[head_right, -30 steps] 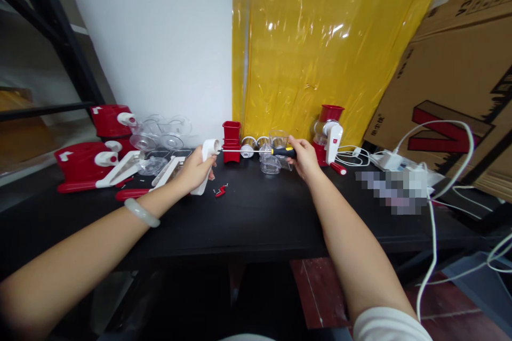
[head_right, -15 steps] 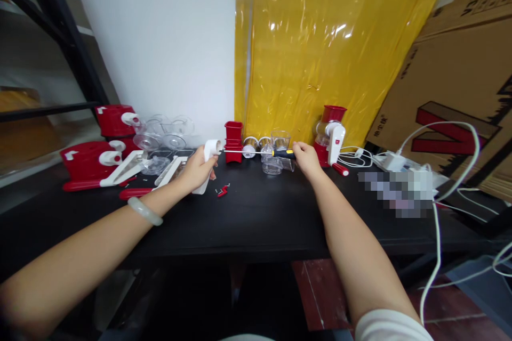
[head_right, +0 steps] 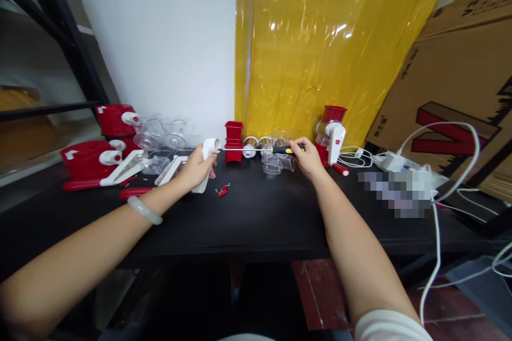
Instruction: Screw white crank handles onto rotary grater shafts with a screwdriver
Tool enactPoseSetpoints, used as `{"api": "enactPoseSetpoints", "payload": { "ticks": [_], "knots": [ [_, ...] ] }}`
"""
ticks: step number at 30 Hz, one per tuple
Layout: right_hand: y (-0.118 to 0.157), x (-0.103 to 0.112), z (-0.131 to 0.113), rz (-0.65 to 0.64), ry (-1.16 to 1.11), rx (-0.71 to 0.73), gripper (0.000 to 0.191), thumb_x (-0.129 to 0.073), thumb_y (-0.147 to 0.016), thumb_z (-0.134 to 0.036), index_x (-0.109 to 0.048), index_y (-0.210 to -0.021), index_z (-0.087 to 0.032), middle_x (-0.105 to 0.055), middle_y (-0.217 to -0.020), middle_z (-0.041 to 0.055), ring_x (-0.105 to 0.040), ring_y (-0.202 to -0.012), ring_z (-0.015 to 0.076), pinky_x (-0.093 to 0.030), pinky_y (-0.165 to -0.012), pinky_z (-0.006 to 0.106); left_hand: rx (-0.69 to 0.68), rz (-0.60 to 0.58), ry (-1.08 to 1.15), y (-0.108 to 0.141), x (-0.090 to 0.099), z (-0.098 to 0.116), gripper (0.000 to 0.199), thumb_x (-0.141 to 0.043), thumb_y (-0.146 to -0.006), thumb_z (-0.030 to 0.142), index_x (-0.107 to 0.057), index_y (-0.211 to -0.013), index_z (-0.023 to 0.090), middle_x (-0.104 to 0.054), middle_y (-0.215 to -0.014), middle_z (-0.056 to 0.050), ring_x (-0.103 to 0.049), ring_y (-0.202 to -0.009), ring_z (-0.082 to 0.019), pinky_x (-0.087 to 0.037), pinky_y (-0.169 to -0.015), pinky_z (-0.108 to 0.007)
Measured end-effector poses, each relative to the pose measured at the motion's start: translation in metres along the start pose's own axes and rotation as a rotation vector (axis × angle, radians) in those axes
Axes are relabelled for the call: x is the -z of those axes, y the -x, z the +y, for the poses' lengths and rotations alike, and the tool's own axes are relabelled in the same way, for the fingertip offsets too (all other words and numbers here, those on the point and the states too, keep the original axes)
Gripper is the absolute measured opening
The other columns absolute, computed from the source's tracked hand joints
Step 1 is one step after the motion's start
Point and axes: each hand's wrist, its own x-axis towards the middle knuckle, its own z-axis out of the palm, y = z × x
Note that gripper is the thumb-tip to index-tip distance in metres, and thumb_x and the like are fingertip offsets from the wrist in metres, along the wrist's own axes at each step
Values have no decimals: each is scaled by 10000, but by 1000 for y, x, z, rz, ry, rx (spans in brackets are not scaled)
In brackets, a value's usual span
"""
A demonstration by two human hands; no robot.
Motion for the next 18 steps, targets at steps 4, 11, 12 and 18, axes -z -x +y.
{"api": "enactPoseSetpoints", "payload": {
  "ticks": [4, 11, 12, 18],
  "knots": [
    [4, -3, -9, -62, -132, -1, 496, -751, -631, -605, -502, -877, -254, -510, -780, -35, -504, -630, 113, -422, -542, 243, 9, 17, 21, -1, 1, 0, 186, -532, -861, 290, -430, -993, 208, -590, -765, 29, -580, -428, -100, -480, -421, -227],
    [7, -1, -11, -122, -179, 2, 545, -806, -593, -528, -478, -955, -287, -515, -835, -39, -543, -682, 126, -467, -617, 275, 19, 29, 46, 0, 1, 2, 190, -543, -858, 285, -433, -993, 209, -575, -727, 46, -567, -427, -88, -476, -425, -210],
    [7, 0, -12, -129, -177, 9, 533, -808, -590, -513, -463, -925, -283, -511, -837, -40, -539, -680, 125, -468, -622, 277, 17, 25, 47, 0, 1, 1, 192, -542, -858, 286, -432, -996, 210, -579, -733, 45, -567, -426, -87, -476, -424, -210],
    [4, -1, -12, -122, -124, 22, 435, -710, -677, -560, -434, -837, -265, -523, -812, -16, -565, -719, 157, -479, -606, 284, -9, 19, 54, -1, -1, -2, 163, -516, -867, 290, -432, -980, 210, -583, -756, 35, -577, -423, -95, -485, -424, -231]
  ]
}}
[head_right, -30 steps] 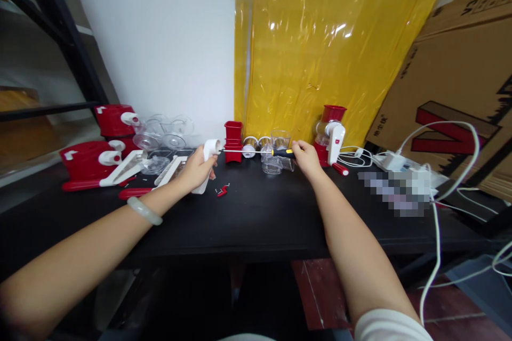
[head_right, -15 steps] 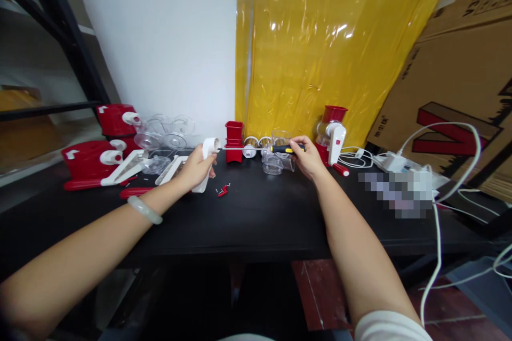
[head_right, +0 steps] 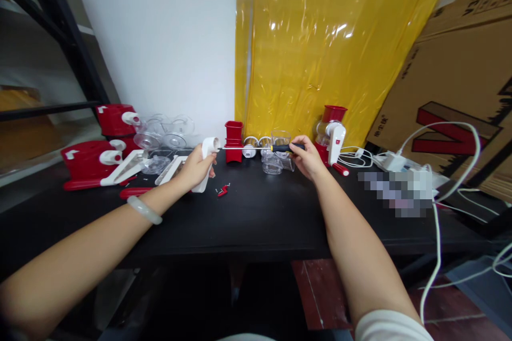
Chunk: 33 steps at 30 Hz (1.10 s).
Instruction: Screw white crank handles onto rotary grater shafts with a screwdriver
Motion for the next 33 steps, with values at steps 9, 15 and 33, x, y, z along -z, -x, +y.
{"api": "enactPoseSetpoints", "payload": {
  "ticks": [9, 15, 33],
  "knots": [
    [1, -5, 6, 103, 129, -243, 631, -444, -748, -849, -542, -780, -227, -561, -529, 11, -465, -375, 148, -360, -355, 291, -25, -22, -49, 4, 0, 4, 159, -506, -864, 278, -434, -986, 204, -582, -743, 40, -579, -418, -95, -479, -425, -225],
    [5, -2, 2, 102, 359, -237, 574, -561, -741, -777, -551, -675, -208, -482, -392, -19, -374, -300, 116, -235, -317, 255, -30, -27, -48, 4, 0, 2, 154, -500, -872, 286, -438, -985, 202, -587, -751, 32, -587, -423, -100, -492, -433, -236],
    [1, 1, 4, 59, -82, 3, 394, -801, -643, -467, -535, -835, -248, -530, -779, -44, -496, -609, 92, -394, -494, 211, -27, -13, -44, -1, 1, -3, 150, -489, -872, 277, -429, -990, 207, -583, -754, 43, -580, -415, -96, -478, -430, -231]
  ]
}}
